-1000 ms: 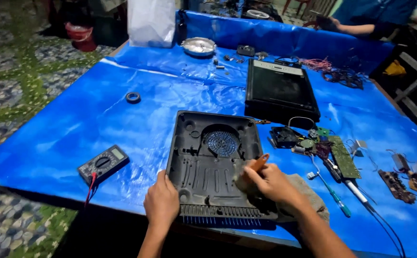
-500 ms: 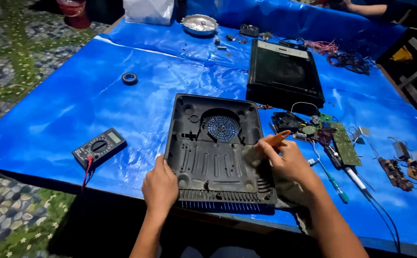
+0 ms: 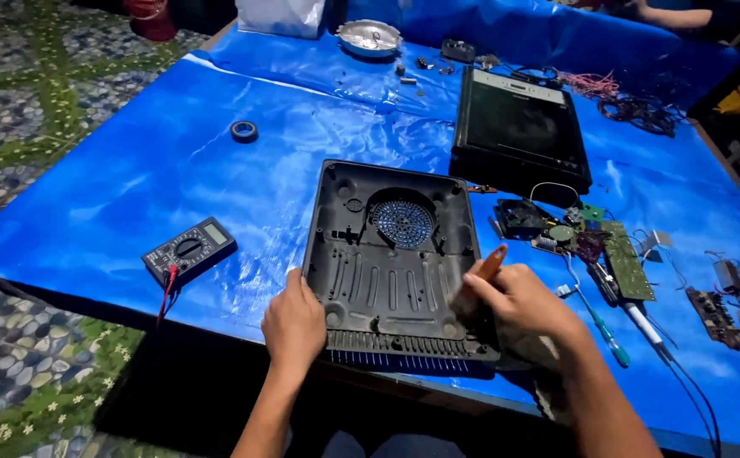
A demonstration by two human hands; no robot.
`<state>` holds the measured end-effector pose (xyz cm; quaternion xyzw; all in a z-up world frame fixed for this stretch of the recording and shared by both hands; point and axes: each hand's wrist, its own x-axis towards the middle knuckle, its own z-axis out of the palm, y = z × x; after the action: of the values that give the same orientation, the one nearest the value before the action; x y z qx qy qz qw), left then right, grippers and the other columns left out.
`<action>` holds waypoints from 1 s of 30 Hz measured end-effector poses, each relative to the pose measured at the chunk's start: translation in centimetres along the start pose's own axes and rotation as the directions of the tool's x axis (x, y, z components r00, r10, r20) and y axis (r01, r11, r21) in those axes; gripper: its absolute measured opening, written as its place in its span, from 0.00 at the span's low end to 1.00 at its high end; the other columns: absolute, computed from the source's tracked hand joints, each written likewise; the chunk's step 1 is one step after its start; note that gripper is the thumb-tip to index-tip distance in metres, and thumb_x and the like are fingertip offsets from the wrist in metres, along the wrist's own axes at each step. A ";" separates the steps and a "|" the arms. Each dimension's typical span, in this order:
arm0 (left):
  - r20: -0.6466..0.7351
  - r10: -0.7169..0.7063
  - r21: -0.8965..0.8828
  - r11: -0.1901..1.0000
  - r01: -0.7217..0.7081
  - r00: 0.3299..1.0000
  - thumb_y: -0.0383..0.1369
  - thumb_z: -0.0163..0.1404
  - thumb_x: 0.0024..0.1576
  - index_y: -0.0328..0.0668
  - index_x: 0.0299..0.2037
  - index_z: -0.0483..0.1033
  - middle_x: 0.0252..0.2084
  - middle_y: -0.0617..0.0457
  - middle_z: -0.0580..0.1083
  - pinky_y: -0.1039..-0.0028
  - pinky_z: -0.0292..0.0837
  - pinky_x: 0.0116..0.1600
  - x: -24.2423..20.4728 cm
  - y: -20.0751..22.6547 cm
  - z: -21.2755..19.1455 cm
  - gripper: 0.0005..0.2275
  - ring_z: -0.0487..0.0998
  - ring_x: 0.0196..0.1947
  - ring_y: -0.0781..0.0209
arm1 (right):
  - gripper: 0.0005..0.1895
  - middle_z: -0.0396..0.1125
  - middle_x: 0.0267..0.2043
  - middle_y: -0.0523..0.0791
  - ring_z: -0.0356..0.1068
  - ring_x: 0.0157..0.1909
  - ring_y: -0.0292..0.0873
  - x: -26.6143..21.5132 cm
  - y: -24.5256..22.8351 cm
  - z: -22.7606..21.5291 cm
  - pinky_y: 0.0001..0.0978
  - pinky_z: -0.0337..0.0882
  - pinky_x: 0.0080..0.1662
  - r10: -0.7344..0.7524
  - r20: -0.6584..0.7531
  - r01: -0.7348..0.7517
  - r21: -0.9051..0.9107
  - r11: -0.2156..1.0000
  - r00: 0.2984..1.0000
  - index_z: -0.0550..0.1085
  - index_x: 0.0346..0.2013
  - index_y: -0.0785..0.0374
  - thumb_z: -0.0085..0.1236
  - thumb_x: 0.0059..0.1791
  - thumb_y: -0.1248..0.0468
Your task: Cleaning the internal components of an induction stove, including the plastic casing and circuit boards, using a brush and cloth.
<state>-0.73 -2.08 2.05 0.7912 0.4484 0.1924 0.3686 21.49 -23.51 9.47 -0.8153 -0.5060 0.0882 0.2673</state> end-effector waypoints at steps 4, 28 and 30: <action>0.012 -0.004 0.001 1.000 0.004 1.000 0.34 0.30 0.67 0.30 0.61 0.70 0.44 0.24 0.78 0.38 0.73 0.46 0.1 -0.1 0.1 0.20 0.78 0.45 0.19 | 0.26 0.71 0.19 0.58 0.70 0.27 0.66 1.0 -0.9 0.3 0.51 0.71 0.37 -0.045 -0.087 0.042 -0.031 0.999 0.995 0.74 0.16 0.67 0.50 0.56 0.56; -0.025 -0.005 -0.003 1.000 0.005 1.000 0.33 0.31 0.68 0.31 0.59 0.71 0.42 0.25 0.78 0.40 0.75 0.45 -0.1 0.1 -0.3 0.19 0.80 0.43 0.22 | 0.25 0.67 0.13 0.52 0.69 0.21 0.60 0.9 1.3 2.3 0.47 0.69 0.31 -0.093 -0.150 0.084 -0.066 0.994 0.984 0.73 0.13 0.63 0.54 0.54 0.58; -0.013 0.025 -0.001 1.000 -0.025 1.000 0.33 0.31 0.67 0.29 0.59 0.71 0.43 0.23 0.78 0.38 0.74 0.44 -0.1 0.1 -0.2 0.19 0.79 0.43 0.20 | 0.20 0.70 0.12 0.48 0.66 0.16 0.45 -0.2 0.5 0.4 0.39 0.70 0.28 0.052 -0.018 -0.045 0.259 0.965 0.999 0.78 0.16 0.63 0.56 0.52 0.60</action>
<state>-0.86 -2.12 2.26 0.7952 0.4407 0.2025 0.3639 21.59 -23.66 8.84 -0.7867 -0.4668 0.1500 0.3750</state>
